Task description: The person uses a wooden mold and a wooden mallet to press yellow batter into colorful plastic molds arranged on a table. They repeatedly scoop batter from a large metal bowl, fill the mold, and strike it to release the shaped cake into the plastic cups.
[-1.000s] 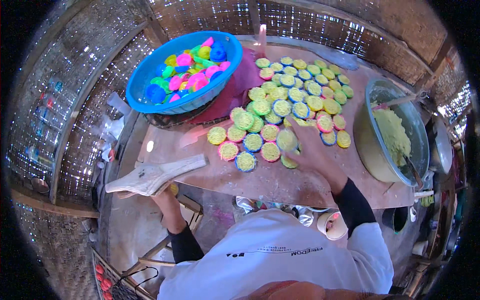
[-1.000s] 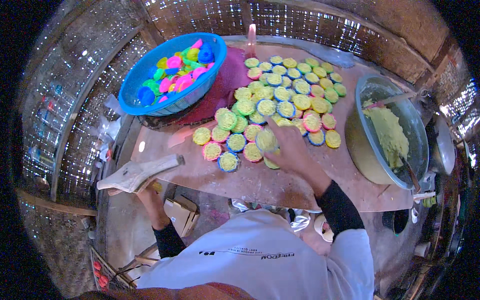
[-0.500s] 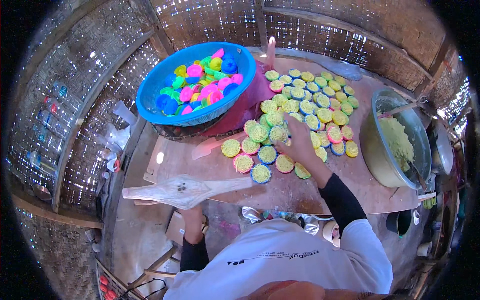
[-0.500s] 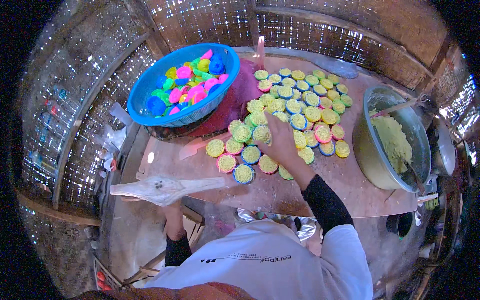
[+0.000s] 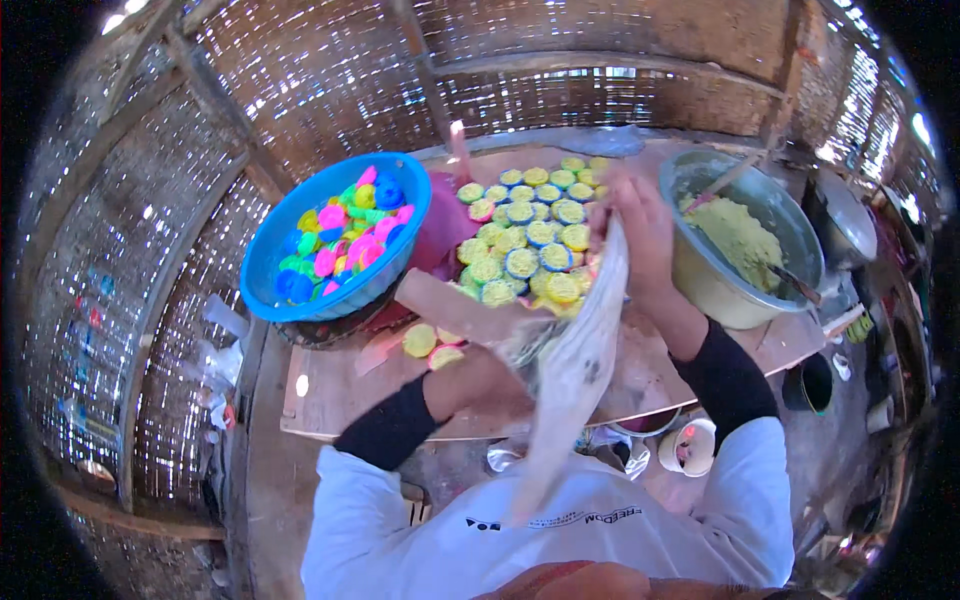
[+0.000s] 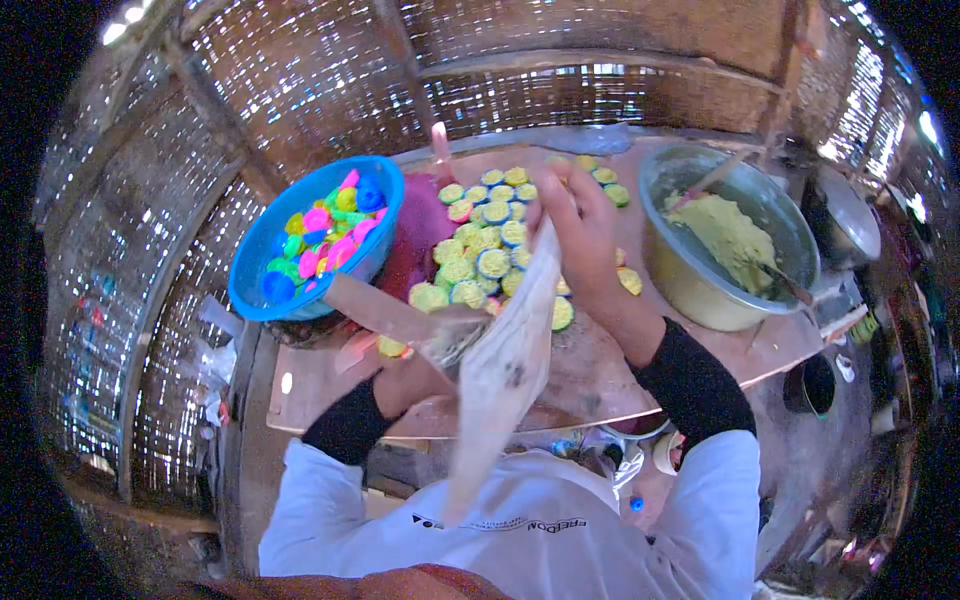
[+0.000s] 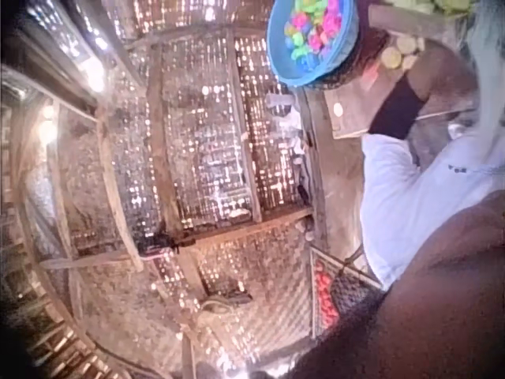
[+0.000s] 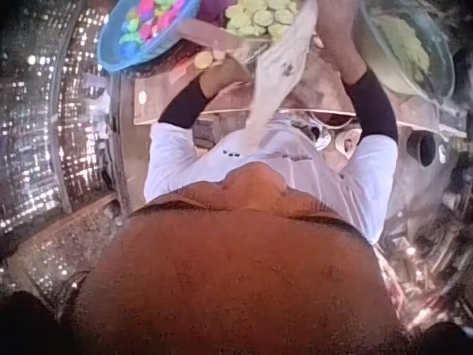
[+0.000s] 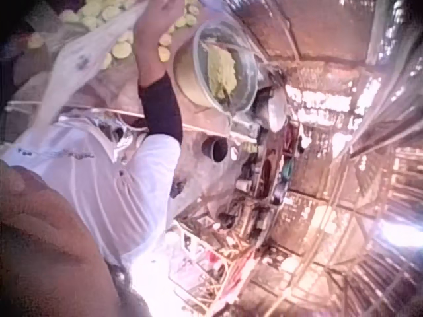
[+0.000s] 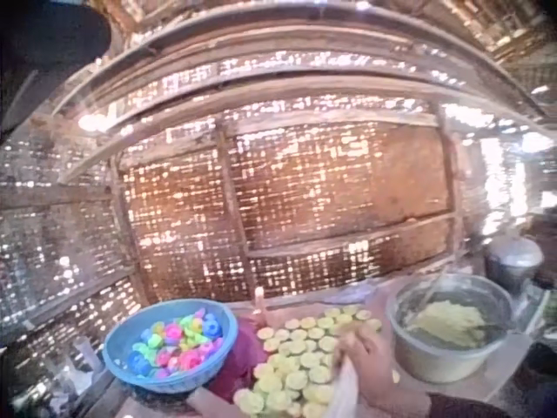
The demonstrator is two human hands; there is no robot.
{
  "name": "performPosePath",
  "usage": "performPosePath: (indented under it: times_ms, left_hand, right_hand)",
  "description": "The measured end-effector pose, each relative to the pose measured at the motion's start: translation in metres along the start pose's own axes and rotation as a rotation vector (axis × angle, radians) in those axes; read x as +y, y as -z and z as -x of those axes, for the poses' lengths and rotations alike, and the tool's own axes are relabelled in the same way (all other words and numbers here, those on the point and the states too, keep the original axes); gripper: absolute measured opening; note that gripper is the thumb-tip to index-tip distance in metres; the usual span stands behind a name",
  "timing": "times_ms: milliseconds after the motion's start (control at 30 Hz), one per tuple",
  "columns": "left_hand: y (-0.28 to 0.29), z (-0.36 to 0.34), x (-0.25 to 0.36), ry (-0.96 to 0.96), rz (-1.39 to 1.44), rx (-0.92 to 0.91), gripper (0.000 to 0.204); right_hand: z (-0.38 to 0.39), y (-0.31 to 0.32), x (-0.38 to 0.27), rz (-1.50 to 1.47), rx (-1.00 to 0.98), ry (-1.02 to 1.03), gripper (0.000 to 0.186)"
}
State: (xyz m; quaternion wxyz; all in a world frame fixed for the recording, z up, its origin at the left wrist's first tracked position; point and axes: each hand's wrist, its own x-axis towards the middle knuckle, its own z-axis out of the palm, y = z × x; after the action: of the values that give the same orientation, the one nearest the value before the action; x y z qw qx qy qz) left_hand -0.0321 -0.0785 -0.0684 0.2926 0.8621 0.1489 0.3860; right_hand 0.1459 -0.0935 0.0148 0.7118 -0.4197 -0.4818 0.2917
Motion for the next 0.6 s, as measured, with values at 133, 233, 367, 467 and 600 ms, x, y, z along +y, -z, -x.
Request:
performPosePath:
  times_ms: [133, 233, 367, 467, 600]
  left_hand:
    - [0.023, -0.068, 0.035, -0.171, -0.390, -0.184, 0.020]
    - [0.022, -0.096, 0.068, -0.447, -0.781, -0.300, 0.020]
    - [-0.018, -0.096, 0.051, -0.359, -0.563, -0.422, 0.025]
    - [-0.041, -0.112, 0.053, -0.265, -0.582, -0.577, 0.031]
    - [-0.056, -0.138, 0.051, -0.124, -0.209, -0.460, 0.037]
  right_hand:
    - [0.001, 0.025, -0.044, 0.222, -0.171, -0.146, 0.026]
    - [0.024, 0.046, -0.066, 0.486, -0.164, 0.136, 0.037]
    - [0.047, 0.082, -0.106, 0.715, -0.377, 0.177, 0.047]
    - [0.051, 0.129, -0.124, 0.812, -0.494, 0.270, 0.050]
    - [0.046, 0.271, -0.140, 0.451, 0.042, 0.357, 0.027]
